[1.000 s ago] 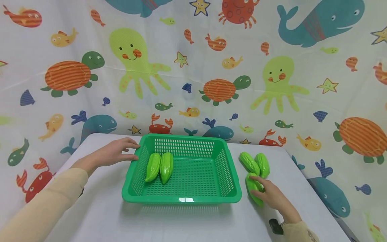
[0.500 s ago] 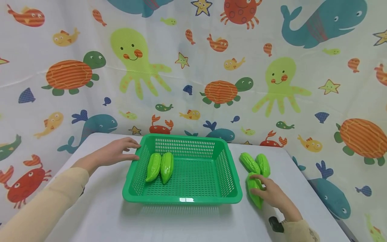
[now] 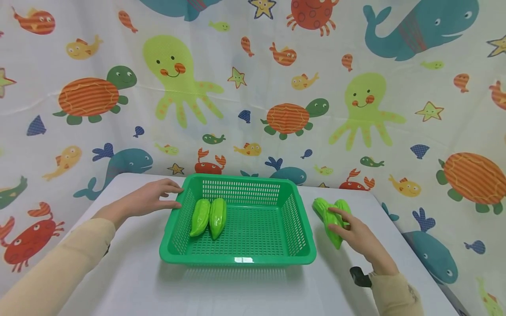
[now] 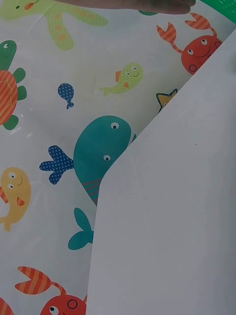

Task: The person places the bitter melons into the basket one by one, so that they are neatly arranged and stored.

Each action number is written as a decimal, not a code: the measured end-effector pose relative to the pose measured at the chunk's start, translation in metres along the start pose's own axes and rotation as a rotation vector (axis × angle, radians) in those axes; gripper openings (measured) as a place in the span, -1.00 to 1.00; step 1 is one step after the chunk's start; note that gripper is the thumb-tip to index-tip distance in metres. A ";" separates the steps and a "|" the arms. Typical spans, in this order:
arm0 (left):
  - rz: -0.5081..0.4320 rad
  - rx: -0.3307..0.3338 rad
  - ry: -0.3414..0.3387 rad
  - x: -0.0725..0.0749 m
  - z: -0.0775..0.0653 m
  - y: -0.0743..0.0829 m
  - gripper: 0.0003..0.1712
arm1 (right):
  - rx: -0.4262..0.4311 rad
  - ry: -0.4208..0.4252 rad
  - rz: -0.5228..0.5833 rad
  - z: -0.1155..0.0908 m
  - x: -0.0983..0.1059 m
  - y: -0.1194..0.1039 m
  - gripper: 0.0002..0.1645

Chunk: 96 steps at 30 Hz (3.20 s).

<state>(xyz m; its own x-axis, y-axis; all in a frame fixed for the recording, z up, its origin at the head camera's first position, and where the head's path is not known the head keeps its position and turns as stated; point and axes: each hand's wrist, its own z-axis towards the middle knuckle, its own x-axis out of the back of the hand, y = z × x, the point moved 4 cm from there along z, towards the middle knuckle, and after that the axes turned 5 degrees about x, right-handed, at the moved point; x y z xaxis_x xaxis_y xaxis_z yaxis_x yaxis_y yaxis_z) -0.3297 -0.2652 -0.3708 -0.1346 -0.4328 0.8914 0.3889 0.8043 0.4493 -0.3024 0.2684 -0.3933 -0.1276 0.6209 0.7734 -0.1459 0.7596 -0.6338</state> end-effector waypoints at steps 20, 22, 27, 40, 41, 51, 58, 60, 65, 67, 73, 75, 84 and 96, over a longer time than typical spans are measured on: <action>-0.002 -0.006 0.018 0.000 0.000 -0.005 -0.30 | 0.222 0.070 -0.029 0.035 0.027 -0.076 -0.28; -0.005 -0.001 0.009 0.000 0.000 -0.005 -0.30 | 0.239 0.063 -0.030 0.038 0.026 -0.080 -0.28; -0.018 0.012 -0.005 0.000 -0.001 -0.003 -0.30 | 0.269 0.037 -0.026 0.047 0.020 -0.089 -0.30; -0.008 0.016 0.008 0.001 0.000 -0.003 -0.30 | 0.305 -0.001 0.051 0.073 -0.003 -0.118 -0.32; -0.007 0.016 0.010 0.001 0.000 -0.003 -0.30 | 0.305 -0.001 0.049 0.074 -0.004 -0.121 -0.32; -0.015 0.024 0.001 0.001 0.002 -0.003 -0.30 | 0.291 -0.043 0.046 0.087 -0.016 -0.146 -0.32; -0.011 0.008 0.002 0.001 0.002 -0.003 -0.31 | 0.285 -0.086 0.013 0.094 -0.033 -0.156 -0.34; -0.012 0.001 0.006 0.002 0.002 -0.003 -0.31 | 0.288 -0.098 0.007 0.095 -0.038 -0.156 -0.34; -0.014 0.003 0.001 0.001 0.002 -0.003 -0.30 | 0.304 -0.133 -0.004 0.100 -0.052 -0.156 -0.35; -0.015 0.005 0.000 0.001 0.003 -0.004 -0.29 | 0.314 -0.147 -0.017 0.101 -0.057 -0.156 -0.36; -0.016 -0.002 0.012 0.001 0.002 -0.005 -0.30 | 0.341 -0.172 -0.052 0.103 -0.072 -0.162 -0.38; -0.014 -0.001 0.012 0.001 0.002 -0.005 -0.30 | 0.339 -0.186 -0.066 0.104 -0.078 -0.163 -0.39; -0.020 -0.009 -0.005 0.001 0.003 -0.006 -0.27 | 0.328 -0.248 -0.085 0.109 -0.101 -0.164 -0.42; -0.021 -0.008 -0.011 0.001 0.004 -0.003 -0.28 | 0.299 -0.311 -0.122 0.112 -0.133 -0.164 -0.42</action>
<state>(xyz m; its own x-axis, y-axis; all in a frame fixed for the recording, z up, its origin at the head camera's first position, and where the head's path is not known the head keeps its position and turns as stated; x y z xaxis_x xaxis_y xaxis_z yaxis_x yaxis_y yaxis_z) -0.3345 -0.2670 -0.3711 -0.1531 -0.4448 0.8824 0.3927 0.7920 0.4674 -0.3711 0.0400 -0.3931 -0.3746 0.4075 0.8329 -0.4492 0.7060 -0.5475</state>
